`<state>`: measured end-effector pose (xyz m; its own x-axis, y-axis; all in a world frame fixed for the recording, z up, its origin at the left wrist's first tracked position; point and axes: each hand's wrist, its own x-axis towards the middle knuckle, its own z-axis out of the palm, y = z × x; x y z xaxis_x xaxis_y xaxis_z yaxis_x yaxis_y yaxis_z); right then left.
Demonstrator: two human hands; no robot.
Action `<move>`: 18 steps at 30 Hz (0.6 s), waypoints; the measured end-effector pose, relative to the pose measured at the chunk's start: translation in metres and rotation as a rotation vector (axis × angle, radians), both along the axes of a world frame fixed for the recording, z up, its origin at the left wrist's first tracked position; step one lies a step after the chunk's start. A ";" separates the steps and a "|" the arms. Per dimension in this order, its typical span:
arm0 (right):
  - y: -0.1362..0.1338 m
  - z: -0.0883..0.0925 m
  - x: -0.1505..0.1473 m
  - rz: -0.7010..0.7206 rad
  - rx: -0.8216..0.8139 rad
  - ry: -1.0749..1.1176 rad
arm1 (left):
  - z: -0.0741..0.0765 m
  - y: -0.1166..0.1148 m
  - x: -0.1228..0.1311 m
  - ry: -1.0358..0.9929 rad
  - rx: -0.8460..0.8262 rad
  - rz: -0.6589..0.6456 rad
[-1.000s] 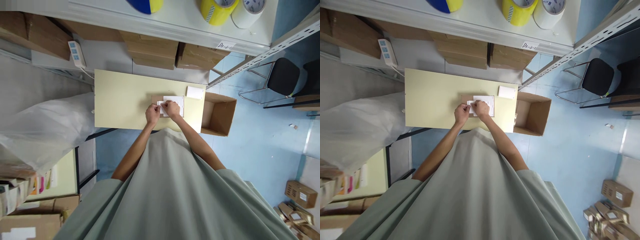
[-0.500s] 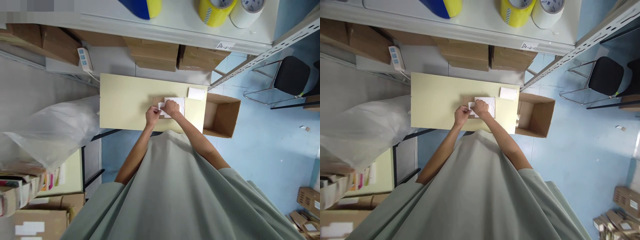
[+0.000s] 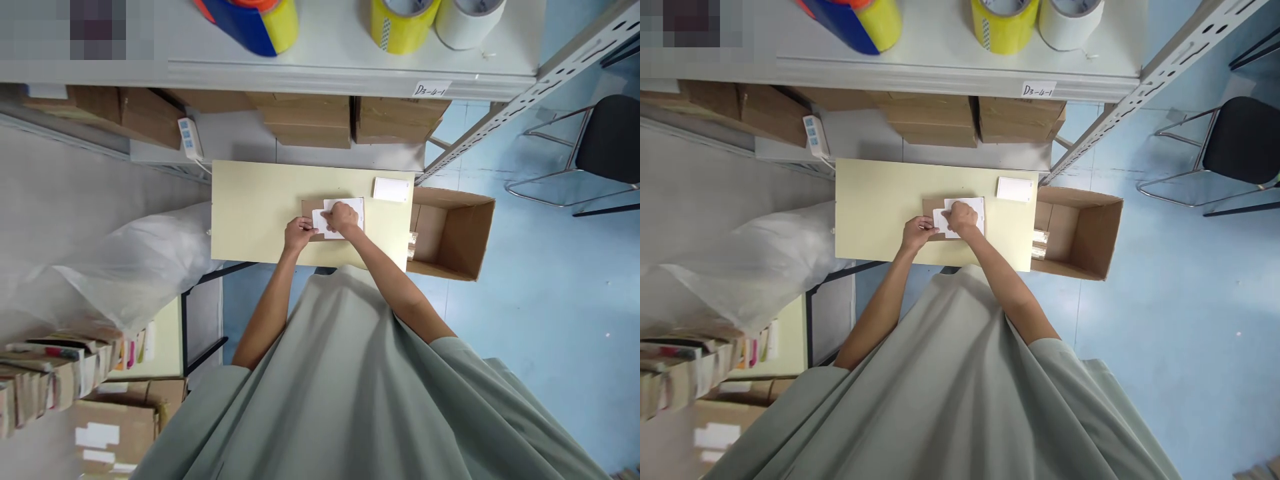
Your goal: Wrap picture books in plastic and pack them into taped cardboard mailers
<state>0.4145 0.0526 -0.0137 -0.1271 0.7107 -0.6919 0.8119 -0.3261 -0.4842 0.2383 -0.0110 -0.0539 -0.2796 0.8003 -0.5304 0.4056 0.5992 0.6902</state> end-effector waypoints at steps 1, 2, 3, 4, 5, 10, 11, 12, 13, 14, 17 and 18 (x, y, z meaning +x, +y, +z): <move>-0.007 0.001 0.010 0.001 -0.005 0.005 | 0.001 -0.001 0.000 0.008 0.005 0.010; -0.015 0.001 0.021 0.001 -0.012 0.012 | 0.002 -0.002 0.001 0.014 0.010 0.019; -0.024 0.002 0.033 -0.003 -0.022 0.017 | 0.002 -0.003 0.002 0.019 0.014 0.028; -0.032 0.002 0.046 -0.011 -0.033 0.022 | 0.002 -0.004 0.002 0.024 0.017 0.037; -0.039 0.002 0.058 -0.025 -0.042 0.025 | 0.003 -0.004 0.002 0.027 0.018 0.044; -0.048 -0.005 0.089 -0.105 -0.005 0.026 | 0.004 -0.002 0.002 0.042 -0.002 0.051; -0.043 -0.007 0.089 -0.119 0.013 0.021 | 0.004 -0.001 0.003 0.052 -0.008 0.048; -0.036 -0.010 0.087 -0.133 0.029 0.016 | 0.004 0.000 0.003 0.067 -0.013 0.043; -0.028 -0.011 0.086 -0.148 0.042 0.014 | 0.005 0.001 0.004 0.085 -0.017 0.036; -0.019 -0.013 0.084 -0.166 0.049 0.015 | 0.006 0.002 0.004 0.106 -0.021 0.029; -0.002 -0.016 0.081 -0.214 0.051 0.034 | 0.006 0.001 0.006 0.167 -0.033 0.024; -0.001 -0.017 0.082 -0.224 0.053 0.037 | 0.006 0.000 0.006 0.187 -0.042 0.039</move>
